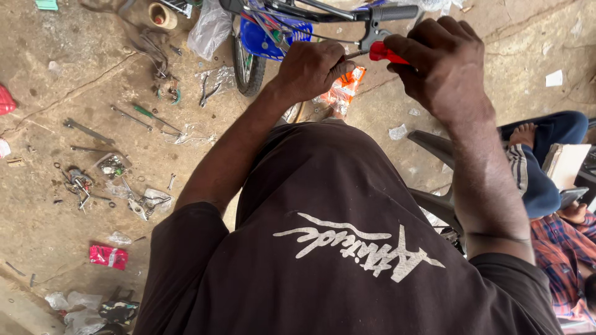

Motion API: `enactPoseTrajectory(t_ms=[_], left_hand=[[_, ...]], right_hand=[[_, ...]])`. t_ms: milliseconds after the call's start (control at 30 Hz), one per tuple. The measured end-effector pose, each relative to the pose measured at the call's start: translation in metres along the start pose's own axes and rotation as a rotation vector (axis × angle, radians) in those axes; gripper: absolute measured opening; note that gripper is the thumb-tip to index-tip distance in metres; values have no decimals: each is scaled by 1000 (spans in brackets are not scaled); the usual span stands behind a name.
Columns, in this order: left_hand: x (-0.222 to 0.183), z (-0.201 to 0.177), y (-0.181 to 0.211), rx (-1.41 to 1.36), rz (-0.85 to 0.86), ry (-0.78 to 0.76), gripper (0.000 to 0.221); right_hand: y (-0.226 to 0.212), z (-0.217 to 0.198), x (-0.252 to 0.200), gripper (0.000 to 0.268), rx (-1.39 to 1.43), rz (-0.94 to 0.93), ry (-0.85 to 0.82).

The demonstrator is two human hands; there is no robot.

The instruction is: The person assembles and repairs a bicycle by using a screwdriver and wrenches to tighten bolts on the handlebars and fork while sitting on the ground.

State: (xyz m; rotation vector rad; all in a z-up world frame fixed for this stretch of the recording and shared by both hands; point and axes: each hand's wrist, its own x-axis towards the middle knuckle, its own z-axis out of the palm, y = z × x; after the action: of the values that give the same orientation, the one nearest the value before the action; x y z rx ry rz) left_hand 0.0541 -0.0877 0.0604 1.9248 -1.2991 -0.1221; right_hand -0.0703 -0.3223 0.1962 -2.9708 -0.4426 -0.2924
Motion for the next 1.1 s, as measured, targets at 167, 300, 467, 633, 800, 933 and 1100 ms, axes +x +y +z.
enactPoseTrajectory(t_ms=[167, 300, 467, 633, 800, 933, 1100], left_hand=[[0, 5, 3, 150, 38, -69, 39], [-5, 19, 8, 225, 14, -282, 40], [-18, 35, 8, 220, -43, -299, 42], [-23, 42, 4, 222, 45, -263, 36], [-21, 52, 6, 236, -27, -523, 33], [-29, 54, 2, 178, 27, -319, 34], [-24, 53, -1, 156, -54, -442, 38]], right_hand=[[-1, -3, -1, 20, -196, -55, -80], [-4, 8, -4, 13, -195, -137, -217], [-16, 15, -19, 28, 61, -6, -327], [-14, 35, -32, 29, 245, 179, -381], [-18, 39, -43, 29, 386, 296, -444], [-27, 28, -46, 33, 340, 336, -430], [-27, 34, -45, 33, 349, 333, -399]])
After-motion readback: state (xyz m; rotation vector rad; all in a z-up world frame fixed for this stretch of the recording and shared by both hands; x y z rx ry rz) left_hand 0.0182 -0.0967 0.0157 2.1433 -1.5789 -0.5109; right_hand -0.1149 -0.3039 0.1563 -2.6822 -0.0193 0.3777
